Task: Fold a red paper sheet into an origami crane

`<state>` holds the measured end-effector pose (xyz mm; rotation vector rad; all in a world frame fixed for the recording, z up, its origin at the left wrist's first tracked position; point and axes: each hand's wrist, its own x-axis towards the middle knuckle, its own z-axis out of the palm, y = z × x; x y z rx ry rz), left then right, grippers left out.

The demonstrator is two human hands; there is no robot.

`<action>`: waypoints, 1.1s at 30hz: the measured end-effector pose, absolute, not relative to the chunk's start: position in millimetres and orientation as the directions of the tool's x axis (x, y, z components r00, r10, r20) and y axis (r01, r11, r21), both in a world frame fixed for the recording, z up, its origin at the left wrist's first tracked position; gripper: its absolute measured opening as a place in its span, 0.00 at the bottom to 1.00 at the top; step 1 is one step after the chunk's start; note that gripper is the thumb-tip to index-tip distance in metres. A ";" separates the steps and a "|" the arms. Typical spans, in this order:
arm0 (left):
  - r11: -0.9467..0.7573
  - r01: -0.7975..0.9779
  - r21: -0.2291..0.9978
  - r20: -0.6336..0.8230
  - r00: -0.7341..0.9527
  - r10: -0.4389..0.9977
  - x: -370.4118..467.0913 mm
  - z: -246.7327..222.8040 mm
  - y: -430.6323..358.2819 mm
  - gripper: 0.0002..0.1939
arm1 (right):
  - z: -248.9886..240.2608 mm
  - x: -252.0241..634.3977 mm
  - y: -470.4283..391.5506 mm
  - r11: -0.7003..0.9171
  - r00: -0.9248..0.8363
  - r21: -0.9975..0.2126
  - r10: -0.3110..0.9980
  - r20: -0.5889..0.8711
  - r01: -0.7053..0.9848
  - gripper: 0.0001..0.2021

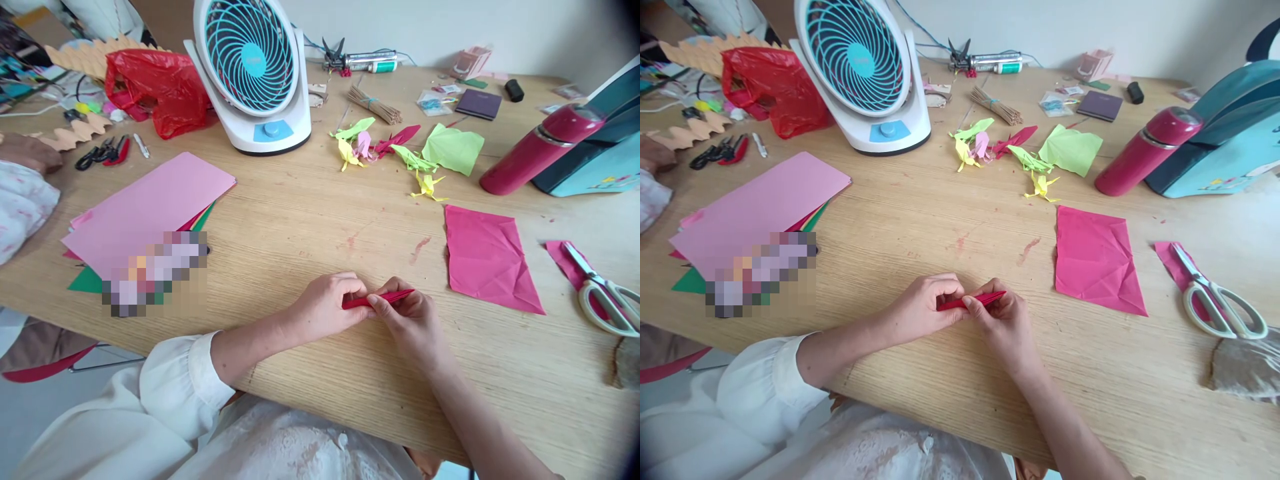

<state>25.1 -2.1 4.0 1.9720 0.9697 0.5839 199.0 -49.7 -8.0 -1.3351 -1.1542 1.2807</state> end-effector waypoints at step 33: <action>-0.556 0.583 0.593 -0.134 0.752 0.645 15.0 21.0 -2.3 0.08 | -0.1 203.1 -82.4 0.534 -0.416 -0.589 0.845 0.337 0.607 0.15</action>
